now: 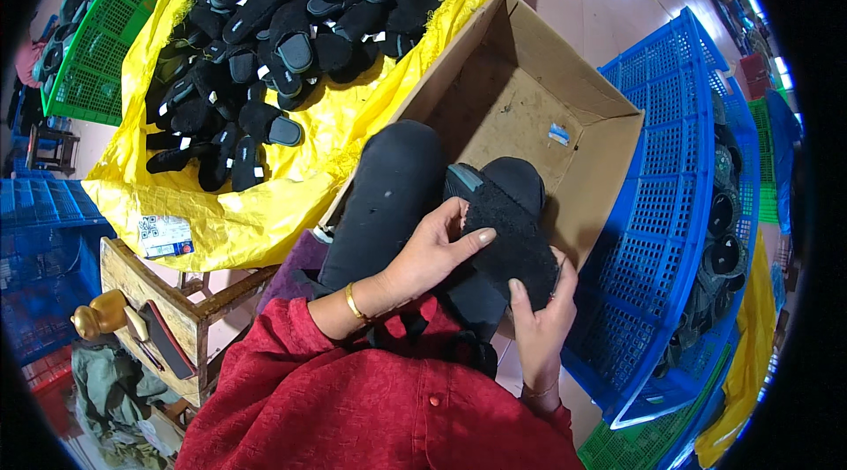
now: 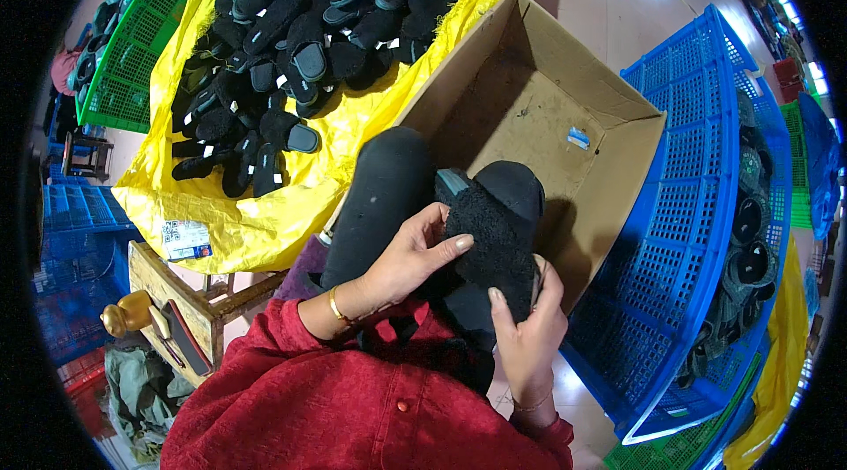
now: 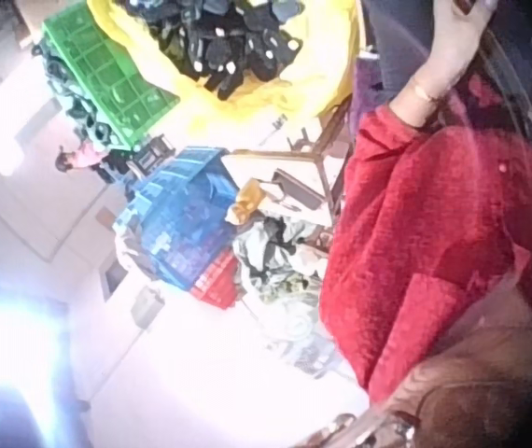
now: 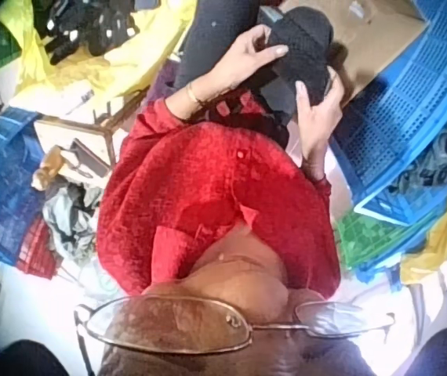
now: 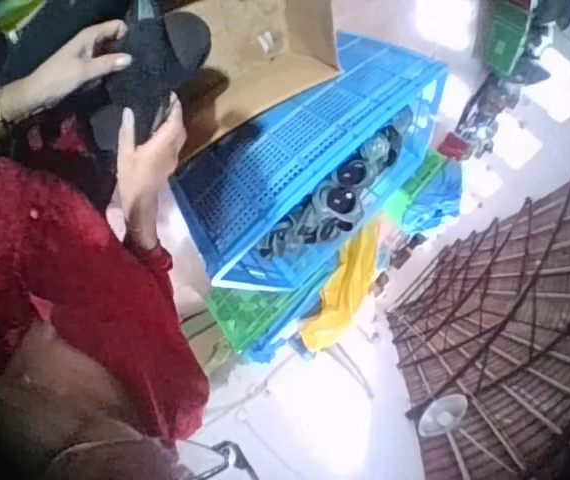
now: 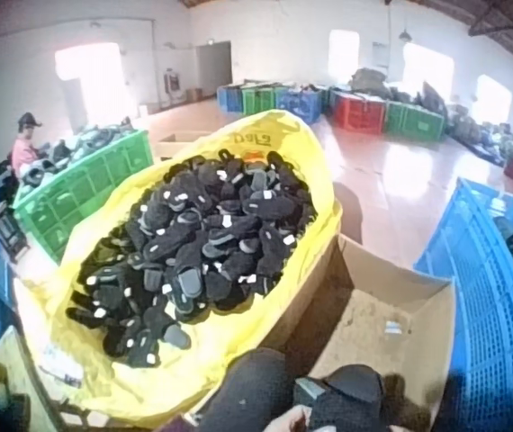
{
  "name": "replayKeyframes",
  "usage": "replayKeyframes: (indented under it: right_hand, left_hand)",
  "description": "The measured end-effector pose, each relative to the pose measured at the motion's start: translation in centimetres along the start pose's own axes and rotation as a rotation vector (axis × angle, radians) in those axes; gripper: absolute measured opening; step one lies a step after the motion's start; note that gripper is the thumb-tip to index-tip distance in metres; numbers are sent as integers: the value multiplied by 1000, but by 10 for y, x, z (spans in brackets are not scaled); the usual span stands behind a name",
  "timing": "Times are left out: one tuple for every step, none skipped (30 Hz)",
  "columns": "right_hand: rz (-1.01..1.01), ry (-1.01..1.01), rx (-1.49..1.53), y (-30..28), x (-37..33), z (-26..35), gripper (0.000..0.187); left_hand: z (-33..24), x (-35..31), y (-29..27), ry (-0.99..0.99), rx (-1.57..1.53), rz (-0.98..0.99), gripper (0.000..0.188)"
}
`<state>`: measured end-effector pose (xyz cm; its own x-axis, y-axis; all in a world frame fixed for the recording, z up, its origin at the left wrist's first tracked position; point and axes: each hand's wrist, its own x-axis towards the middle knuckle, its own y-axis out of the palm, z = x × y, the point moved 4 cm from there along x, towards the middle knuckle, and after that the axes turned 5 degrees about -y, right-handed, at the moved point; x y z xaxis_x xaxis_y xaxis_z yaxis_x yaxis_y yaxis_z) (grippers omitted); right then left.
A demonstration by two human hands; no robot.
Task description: The person sits cross-legged and sews the upper strap of a black slipper using a needle and thread. They repeatedly pull the thread through the fabric, adjust the slipper, and continue stitching the same area.
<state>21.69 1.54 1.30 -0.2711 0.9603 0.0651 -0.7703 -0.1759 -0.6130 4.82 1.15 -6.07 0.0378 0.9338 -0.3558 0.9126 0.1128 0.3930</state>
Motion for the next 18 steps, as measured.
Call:
replayKeyframes:
  right_hand:
    - [13,20,14,3,1,6,57]
    - [28,39,30,6,1,12,55]
    - [43,57,47,10,1,16,53]
    - [-6,-33,0,14,0,18,51]
    - [2,-116,-82,18,-4,15,54]
    - [14,-183,-144,19,-4,20,54]
    - [34,-251,-208,22,-5,25,55]
    - [94,-268,-223,25,-6,25,54]
    - [104,-298,-243,28,-6,23,55]
    - [132,-311,-267,28,-3,25,54]
    - [160,-325,-290,28,-1,27,53]
    - [176,-318,-274,29,1,28,52]
    - [191,-312,-257,32,3,28,51]
    - [207,-306,-238,35,6,28,50]
    - [202,-297,-221,37,10,30,49]
    - [197,-280,-202,40,12,33,47]
    - [194,-264,-181,44,14,34,45]
    - [226,-182,-106,50,17,32,43]
  left_hand:
    - [3,2,-5,-20,18,11,17]
    - [3,2,-9,-40,37,21,16]
    - [2,1,-13,-81,-24,3,16]
    - [-7,-1,-12,-121,-84,-10,17]
    - [-14,-3,-13,-161,-144,-23,19]
    - [-14,-6,-19,-270,-221,-31,22]
    - [-20,-7,-21,-325,-164,-42,26]
    - [-28,-5,-19,-354,-51,-32,27]
    - [-32,-2,-19,-383,63,-20,28]
    - [-34,1,-20,-384,8,14,26]
    - [-36,3,-21,-384,-46,49,25]
    - [-38,4,-21,-384,-100,83,23]
    - [-39,5,-23,-385,-131,71,21]
    - [-39,4,-24,-386,-162,57,19]
    - [-40,3,-25,-385,-193,41,17]
    - [-42,1,-28,-338,-186,17,12]
    - [-43,0,-34,-263,-100,-17,11]
    - [-42,-1,-41,-188,-13,-53,11]
